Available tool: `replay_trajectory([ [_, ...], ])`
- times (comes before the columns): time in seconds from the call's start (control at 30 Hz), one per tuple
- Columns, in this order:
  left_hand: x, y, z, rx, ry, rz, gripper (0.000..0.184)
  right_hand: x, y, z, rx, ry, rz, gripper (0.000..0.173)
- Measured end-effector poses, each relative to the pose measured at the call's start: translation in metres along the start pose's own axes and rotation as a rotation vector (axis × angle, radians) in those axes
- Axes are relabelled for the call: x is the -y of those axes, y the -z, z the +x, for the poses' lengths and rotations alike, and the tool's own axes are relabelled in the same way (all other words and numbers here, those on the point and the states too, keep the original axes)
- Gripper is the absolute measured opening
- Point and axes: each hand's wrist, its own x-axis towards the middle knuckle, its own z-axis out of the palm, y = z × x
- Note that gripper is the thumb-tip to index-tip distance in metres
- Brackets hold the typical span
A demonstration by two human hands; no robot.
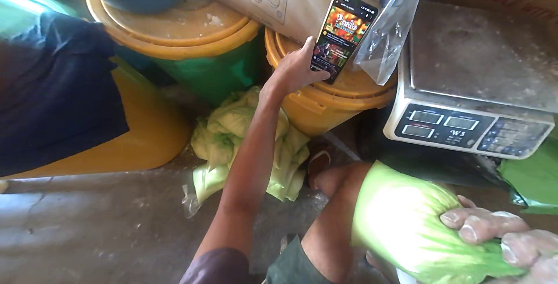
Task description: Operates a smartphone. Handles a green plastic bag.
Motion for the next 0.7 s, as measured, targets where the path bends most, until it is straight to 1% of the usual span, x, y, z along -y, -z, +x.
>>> replay_trajectory([
  [0.1,0.000,-0.001,0.000,-0.011,-0.008,0.003,0.072,0.004,-0.003,0.002,-0.009,-0.014,-0.014,0.035],
  [0.23,0.001,-0.002,0.000,-0.018,-0.001,0.011,0.074,0.004,-0.004,0.001,-0.027,-0.021,-0.037,0.037],
  [0.47,0.000,0.000,0.000,-0.009,0.012,-0.008,0.073,0.002,-0.004,0.001,-0.043,-0.027,0.016,0.036],
  [0.6,0.001,0.000,0.000,-0.019,0.014,-0.060,0.071,-0.008,-0.002,-0.004,-0.057,0.030,0.071,0.037],
  [0.7,0.001,0.000,0.000,-0.031,0.015,-0.084,0.071,-0.006,-0.003,-0.007,-0.067,0.022,0.001,0.038],
])
